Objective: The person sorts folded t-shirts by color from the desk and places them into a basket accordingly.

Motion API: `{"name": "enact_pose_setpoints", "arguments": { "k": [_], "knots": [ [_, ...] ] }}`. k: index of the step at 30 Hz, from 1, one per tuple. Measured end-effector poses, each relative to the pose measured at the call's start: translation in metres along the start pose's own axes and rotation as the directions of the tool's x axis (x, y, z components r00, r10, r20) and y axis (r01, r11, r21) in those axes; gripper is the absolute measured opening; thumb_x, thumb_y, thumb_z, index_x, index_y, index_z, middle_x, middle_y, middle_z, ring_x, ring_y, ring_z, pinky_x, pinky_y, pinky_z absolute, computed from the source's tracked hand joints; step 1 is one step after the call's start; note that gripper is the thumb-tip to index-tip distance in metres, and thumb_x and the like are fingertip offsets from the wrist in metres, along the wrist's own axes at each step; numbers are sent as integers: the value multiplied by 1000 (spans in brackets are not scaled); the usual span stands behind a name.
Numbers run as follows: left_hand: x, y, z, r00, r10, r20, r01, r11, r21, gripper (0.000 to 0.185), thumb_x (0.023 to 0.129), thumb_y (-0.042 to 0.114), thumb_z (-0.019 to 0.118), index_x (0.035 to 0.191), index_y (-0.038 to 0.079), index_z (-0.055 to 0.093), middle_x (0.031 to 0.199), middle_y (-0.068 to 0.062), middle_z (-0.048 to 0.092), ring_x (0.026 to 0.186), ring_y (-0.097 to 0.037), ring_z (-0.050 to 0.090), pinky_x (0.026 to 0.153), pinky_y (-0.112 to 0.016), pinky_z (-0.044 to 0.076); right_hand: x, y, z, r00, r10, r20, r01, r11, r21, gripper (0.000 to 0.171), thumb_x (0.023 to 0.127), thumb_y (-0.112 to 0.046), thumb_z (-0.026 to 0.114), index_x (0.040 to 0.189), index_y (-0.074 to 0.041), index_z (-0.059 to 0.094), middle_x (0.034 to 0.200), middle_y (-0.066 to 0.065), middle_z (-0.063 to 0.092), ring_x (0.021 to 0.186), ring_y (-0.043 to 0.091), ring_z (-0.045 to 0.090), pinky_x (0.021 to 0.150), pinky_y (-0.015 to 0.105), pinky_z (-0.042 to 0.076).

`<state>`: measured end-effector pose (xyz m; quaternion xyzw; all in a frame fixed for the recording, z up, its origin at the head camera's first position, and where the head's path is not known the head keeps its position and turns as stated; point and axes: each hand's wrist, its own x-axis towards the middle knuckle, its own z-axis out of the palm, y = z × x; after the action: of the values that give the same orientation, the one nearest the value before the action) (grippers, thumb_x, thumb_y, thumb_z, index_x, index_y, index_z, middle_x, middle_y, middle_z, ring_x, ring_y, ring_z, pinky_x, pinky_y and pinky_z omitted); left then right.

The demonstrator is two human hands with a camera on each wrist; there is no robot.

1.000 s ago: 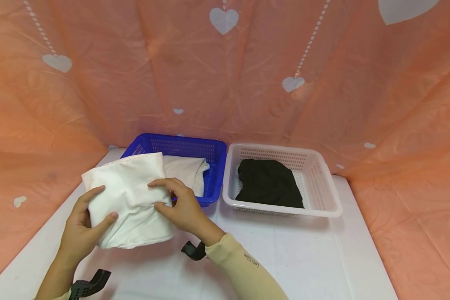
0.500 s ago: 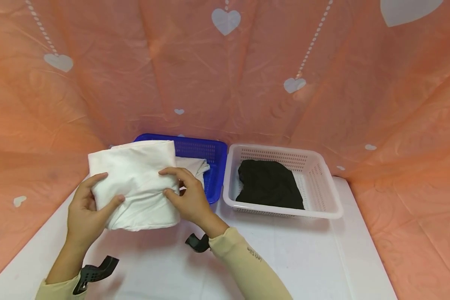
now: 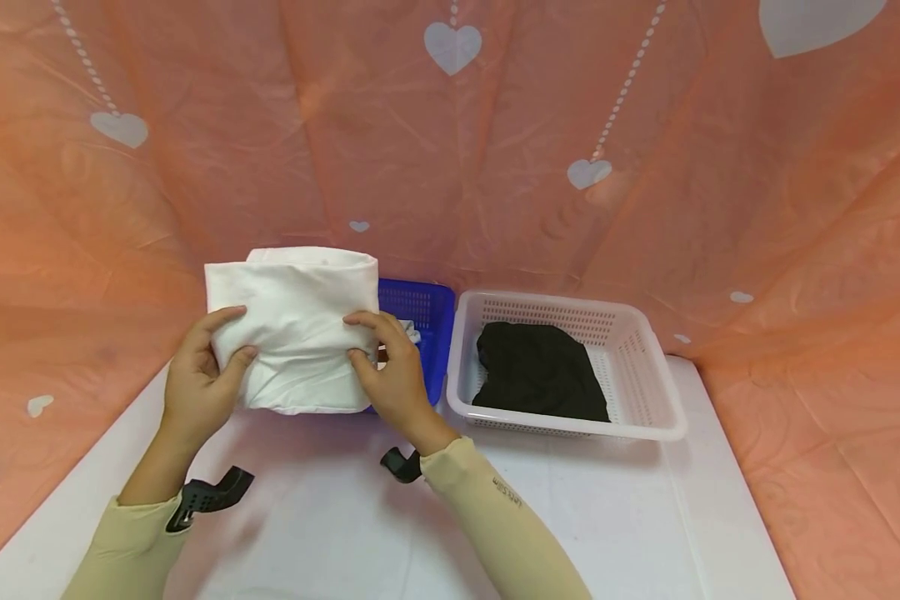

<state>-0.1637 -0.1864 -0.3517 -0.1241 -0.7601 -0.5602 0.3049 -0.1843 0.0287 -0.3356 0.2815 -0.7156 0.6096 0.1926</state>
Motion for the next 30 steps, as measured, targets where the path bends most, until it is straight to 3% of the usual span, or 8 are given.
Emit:
{"name": "enact_pose_setpoints", "arguments": {
  "k": [4, 9, 17, 23, 25, 28, 30],
  "knots": [
    [11, -4, 5, 1000, 7, 3, -7, 1000, -15, 44, 87, -11, 60, 129, 0, 55, 122, 1, 56, 103, -2, 54, 82, -11, 43, 5, 14, 1, 999, -26, -28, 26, 1000, 13, 33, 81, 15, 62, 112, 4, 60, 116, 23, 59, 83, 30, 56, 66, 27, 52],
    [23, -14, 12, 1000, -15, -6, 16, 1000, 24, 43, 87, -7, 62, 128, 5, 57, 125, -5, 57, 101, -1, 53, 81, -10, 42, 13, 54, 4, 999, -36, -35, 37, 999, 6, 37, 84, 9, 63, 117, -5, 60, 121, 16, 58, 84, 24, 56, 66, 26, 51],
    [38, -52, 29, 996, -77, -44, 79, 996, 32, 44, 86, -9, 62, 127, 5, 58, 124, -16, 61, 96, 1, 52, 80, -11, 39, 19, 86, 9, 1000, -2, -10, 1, 996, -85, 43, 85, 5, 63, 124, -13, 58, 125, 12, 56, 79, 21, 46, 64, 22, 46],
    [42, -80, 36, 995, -100, -2, 99, 982, 162, 44, 86, -3, 64, 127, 14, 60, 112, -14, 63, 74, -4, 43, 68, -20, 35, 19, 103, 13, 984, 177, 7, -175, 975, -141, 46, 87, 2, 63, 127, -19, 56, 132, 8, 53, 77, 16, 45, 68, 24, 45],
    [43, -89, 38, 994, -109, 17, 102, 966, 239, 45, 86, 0, 64, 127, 16, 59, 97, -14, 60, 65, -6, 37, 62, -24, 32, 18, 109, 15, 970, 245, 14, -240, 959, -150, 47, 87, 2, 64, 127, -21, 56, 134, 7, 52, 77, 16, 48, 69, 24, 45],
    [43, -99, 41, 991, -124, 55, 99, 940, 327, 45, 87, 2, 64, 128, 18, 58, 87, -13, 55, 55, -10, 27, 54, -29, 27, 18, 117, 16, 950, 310, 21, -303, 939, -162, 46, 86, 1, 65, 126, -21, 57, 131, 8, 53, 78, 17, 50, 69, 25, 45],
    [44, -103, 42, 987, -134, 84, 96, 930, 355, 45, 88, 3, 64, 129, 18, 57, 92, -14, 59, 55, -13, 28, 54, -31, 27, 18, 121, 16, 939, 342, 22, -334, 927, -169, 46, 86, 1, 65, 126, -21, 57, 129, 9, 54, 77, 18, 50, 68, 25, 44]
  ]
}}
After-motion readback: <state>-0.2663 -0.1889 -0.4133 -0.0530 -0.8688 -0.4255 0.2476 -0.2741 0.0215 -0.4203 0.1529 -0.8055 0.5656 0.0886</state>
